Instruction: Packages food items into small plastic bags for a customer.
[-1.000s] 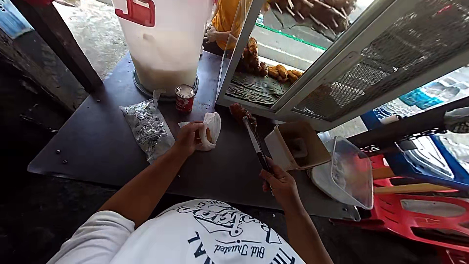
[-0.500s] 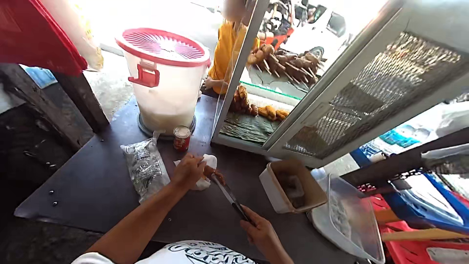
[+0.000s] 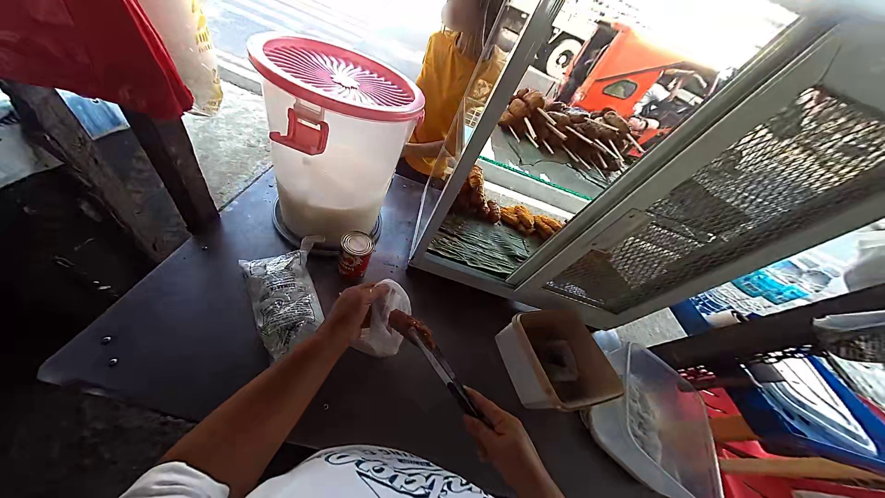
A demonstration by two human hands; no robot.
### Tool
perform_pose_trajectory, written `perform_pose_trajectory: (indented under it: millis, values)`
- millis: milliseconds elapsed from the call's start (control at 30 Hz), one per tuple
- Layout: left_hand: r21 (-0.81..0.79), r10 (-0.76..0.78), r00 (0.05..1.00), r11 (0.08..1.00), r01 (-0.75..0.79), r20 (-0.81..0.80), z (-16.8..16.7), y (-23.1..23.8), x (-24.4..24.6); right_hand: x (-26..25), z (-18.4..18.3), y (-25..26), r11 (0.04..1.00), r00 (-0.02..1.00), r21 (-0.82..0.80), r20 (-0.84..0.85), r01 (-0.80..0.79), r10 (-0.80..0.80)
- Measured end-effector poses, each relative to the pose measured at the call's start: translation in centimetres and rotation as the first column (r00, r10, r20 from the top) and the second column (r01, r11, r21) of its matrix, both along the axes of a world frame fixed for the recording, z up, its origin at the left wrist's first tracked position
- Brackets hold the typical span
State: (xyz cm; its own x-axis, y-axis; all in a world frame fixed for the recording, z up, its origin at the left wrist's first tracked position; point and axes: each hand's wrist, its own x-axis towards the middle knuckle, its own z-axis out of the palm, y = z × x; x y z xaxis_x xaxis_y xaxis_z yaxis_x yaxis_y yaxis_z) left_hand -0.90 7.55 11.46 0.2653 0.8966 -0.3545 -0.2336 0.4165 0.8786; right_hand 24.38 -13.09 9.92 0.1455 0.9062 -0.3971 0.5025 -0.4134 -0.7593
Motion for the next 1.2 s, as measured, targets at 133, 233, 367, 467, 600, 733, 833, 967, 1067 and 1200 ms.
perform_pose_trajectory:
  millis: [133, 233, 367, 467, 600, 733, 833, 967, 1067, 1200]
  values:
    - [0.048, -0.031, 0.999, 0.998, 0.033, -0.036, 1.2, -0.3, 0.6, -0.2, 0.4, -0.1, 1.0, 1.0, 0.008, 0.028, -0.015, 0.015]
    - [0.015, 0.012, 0.999, 1.0, -0.012, 0.041, 1.8, -0.3, 0.5, 0.1, 0.8, -0.4, 1.0, 0.999, 0.03, 0.042, 0.001, -0.002]
    - [-0.005, -0.027, 0.998, 1.0, 0.028, 0.061, 2.0, -0.6, 0.8, 0.4, 0.8, -0.5, 0.999, 0.997, 0.047, 0.072, -0.001, -0.002]
    - [-0.003, -0.062, 0.997, 0.998, 0.063, 0.048, 2.2, -1.3, 1.5, 0.1, 1.1, 0.1, 0.998, 0.987, 0.033, 0.15, -0.059, 0.054]
    - [0.011, -0.119, 0.992, 0.993, 0.119, 0.039, 2.0, -1.9, 2.1, -1.2, 2.2, 1.5, 0.988, 0.952, 0.039, 0.278, -0.146, 0.13]
    - [0.04, -0.115, 0.993, 0.993, 0.115, -0.008, 1.9, -1.7, 2.4, -2.7, 3.5, 3.6, 0.96, 0.87, -0.028, 0.416, -0.278, 0.264]
    - [0.071, -0.102, 0.993, 0.992, 0.106, -0.059, 1.4, -1.0, 1.9, -3.2, 4.2, 4.9, 0.929, 0.816, -0.093, 0.451, -0.359, 0.361]
    - [0.083, 0.051, 0.999, 0.995, -0.049, -0.016, 1.1, 1.0, -0.1, 0.2, 5.9, 4.6, 0.944, 0.897, -0.02, 0.307, -0.328, 0.318]
    - [0.066, 0.11, 0.993, 0.992, -0.112, 0.039, 0.6, 1.9, -0.9, 4.1, 6.4, 4.6, 0.973, 0.97, 0.089, 0.136, -0.213, 0.2]
    - [0.092, 0.022, 1.0, 0.996, -0.021, -0.013, -1.0, 1.0, 0.4, 4.7, 6.1, 10.2, 0.976, 0.991, 0.176, 0.023, 0.129, -0.135]
